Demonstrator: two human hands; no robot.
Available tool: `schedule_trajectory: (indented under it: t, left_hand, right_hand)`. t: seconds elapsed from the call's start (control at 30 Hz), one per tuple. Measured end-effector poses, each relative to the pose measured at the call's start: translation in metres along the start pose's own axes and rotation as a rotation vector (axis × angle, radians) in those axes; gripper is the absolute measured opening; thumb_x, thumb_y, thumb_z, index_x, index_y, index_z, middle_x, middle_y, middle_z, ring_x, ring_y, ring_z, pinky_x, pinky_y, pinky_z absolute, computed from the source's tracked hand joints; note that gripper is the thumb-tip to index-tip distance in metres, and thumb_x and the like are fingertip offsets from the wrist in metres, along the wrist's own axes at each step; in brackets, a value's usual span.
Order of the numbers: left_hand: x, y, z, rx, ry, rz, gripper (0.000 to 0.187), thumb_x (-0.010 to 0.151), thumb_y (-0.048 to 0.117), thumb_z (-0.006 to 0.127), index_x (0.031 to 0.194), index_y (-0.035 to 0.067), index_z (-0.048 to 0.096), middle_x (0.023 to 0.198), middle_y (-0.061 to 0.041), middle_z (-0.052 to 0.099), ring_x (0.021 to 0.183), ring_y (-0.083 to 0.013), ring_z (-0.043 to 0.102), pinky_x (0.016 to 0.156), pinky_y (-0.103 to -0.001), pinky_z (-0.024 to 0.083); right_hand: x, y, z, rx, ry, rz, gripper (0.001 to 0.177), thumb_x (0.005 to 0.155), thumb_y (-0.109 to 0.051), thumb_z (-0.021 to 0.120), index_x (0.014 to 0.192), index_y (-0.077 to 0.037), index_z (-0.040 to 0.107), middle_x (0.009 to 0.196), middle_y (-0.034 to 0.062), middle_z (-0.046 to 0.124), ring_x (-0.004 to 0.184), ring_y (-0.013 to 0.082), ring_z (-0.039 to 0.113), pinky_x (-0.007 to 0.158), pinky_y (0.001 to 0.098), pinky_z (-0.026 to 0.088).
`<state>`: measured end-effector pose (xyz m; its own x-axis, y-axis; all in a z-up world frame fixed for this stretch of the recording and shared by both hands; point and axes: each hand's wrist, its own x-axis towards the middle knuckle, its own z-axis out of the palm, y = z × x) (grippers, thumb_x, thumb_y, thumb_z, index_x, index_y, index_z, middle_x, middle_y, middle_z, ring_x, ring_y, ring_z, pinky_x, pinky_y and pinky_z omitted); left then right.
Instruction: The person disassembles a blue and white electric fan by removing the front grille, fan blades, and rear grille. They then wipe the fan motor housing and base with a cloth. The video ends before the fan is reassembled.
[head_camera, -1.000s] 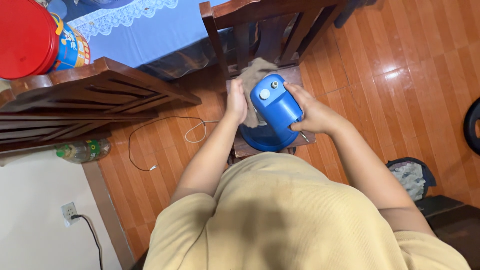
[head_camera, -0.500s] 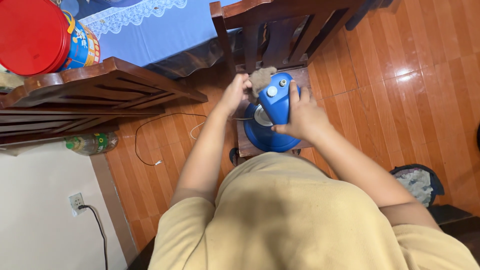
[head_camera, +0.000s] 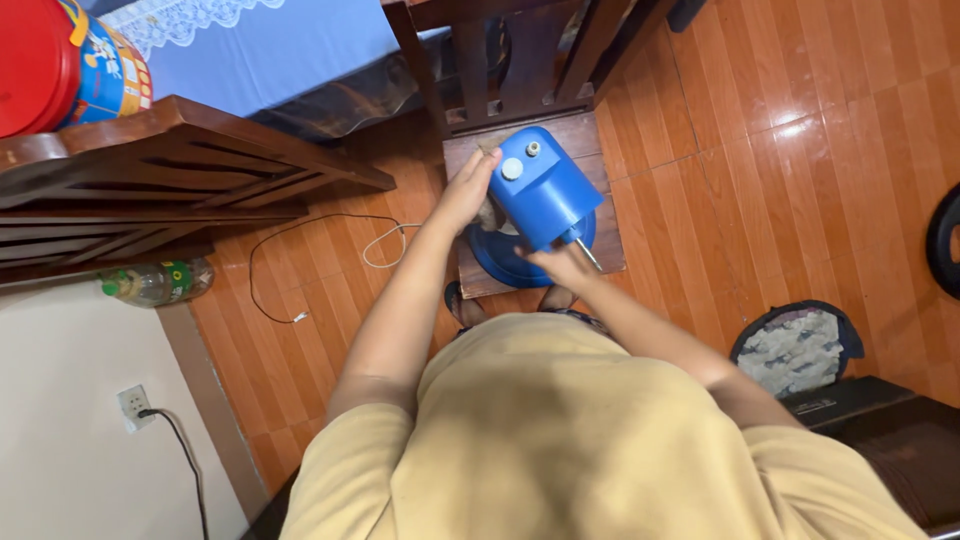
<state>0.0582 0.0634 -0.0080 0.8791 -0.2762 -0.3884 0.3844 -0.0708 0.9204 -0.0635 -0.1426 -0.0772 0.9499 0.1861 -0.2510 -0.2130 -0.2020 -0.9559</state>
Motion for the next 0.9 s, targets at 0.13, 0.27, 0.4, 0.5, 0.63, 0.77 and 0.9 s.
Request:
schedule_trajectory:
  t: [0.13,0.27,0.4,0.5,0.63,0.77,0.9]
  left_hand:
    - [-0.007,-0.024,0.001,0.096,0.117,-0.057,0.052,0.109,0.047,0.049,0.124,-0.001,0.062,0.12,-0.02,0.072,0.116,-0.0297,0.066,0.104,-0.038,0.049]
    - [-0.037,-0.041,0.017,-0.133,0.126,0.139,0.058,0.103,0.04,0.053,0.15,0.007,0.04,0.142,-0.013,0.057,0.132,-0.0234,0.052,0.111,-0.035,0.038]
    - [-0.07,-0.048,0.04,-0.135,0.189,0.17,0.056,0.104,0.033,0.057,0.146,0.001,0.038,0.139,-0.016,0.057,0.128,-0.0258,0.055,0.109,-0.036,0.043]
    - [-0.087,-0.047,0.049,-0.072,0.174,0.3,0.048,0.105,0.025,0.057,0.143,0.001,0.042,0.134,-0.014,0.06,0.124,-0.023,0.056,0.107,-0.035,0.044]
    - [-0.093,-0.052,0.04,-0.141,0.131,0.223,0.031,0.112,0.023,0.046,0.136,0.003,0.052,0.11,-0.007,0.06,0.099,-0.0146,0.053,0.092,-0.029,0.046]
    - [-0.104,-0.061,0.016,-0.017,0.213,0.27,0.027,0.117,0.027,0.046,0.123,0.003,0.058,0.099,-0.007,0.055,0.092,-0.014,0.05,0.085,-0.029,0.046]
    - [-0.109,-0.056,0.016,0.184,0.096,0.297,0.047,0.117,0.039,0.038,0.141,0.002,0.054,0.137,-0.018,0.056,0.129,-0.027,0.05,0.11,-0.036,0.039]
  right_hand:
    - [0.0,-0.001,0.015,0.261,0.112,0.004,0.05,0.082,-0.02,0.083,0.126,-0.003,0.069,0.126,0.0112,0.07,0.114,0.0211,0.067,0.099,0.0356,0.055]
    - [0.006,0.006,-0.051,0.086,-0.072,0.067,0.047,0.089,-0.023,0.077,0.13,-0.004,0.067,0.129,0.0083,0.07,0.116,0.0182,0.066,0.098,0.0336,0.053]
    - [0.017,0.026,-0.102,0.039,-0.234,0.318,0.046,0.089,-0.029,0.074,0.126,-0.001,0.071,0.126,0.012,0.072,0.11,0.0201,0.068,0.094,0.0357,0.057]
    - [0.023,0.033,-0.117,-0.158,-0.206,0.339,0.046,0.088,-0.027,0.073,0.125,-0.001,0.07,0.125,0.0106,0.071,0.11,0.0195,0.066,0.093,0.0365,0.055]
    - [0.017,0.016,-0.119,-0.14,-0.129,0.373,0.043,0.089,-0.029,0.073,0.121,0.0,0.07,0.121,0.0115,0.072,0.109,0.0201,0.067,0.093,0.0369,0.054]
    - [-0.019,-0.053,-0.101,-0.815,-0.348,0.476,0.036,0.09,-0.031,0.073,0.117,-0.008,0.073,0.113,0.0164,0.074,0.103,0.0291,0.067,0.091,0.043,0.054]
    - [-0.064,-0.154,-0.079,-0.765,-0.356,0.378,0.045,0.091,-0.051,0.065,0.11,-0.013,0.079,0.102,0.0087,0.08,0.096,0.0246,0.073,0.09,0.0417,0.058]
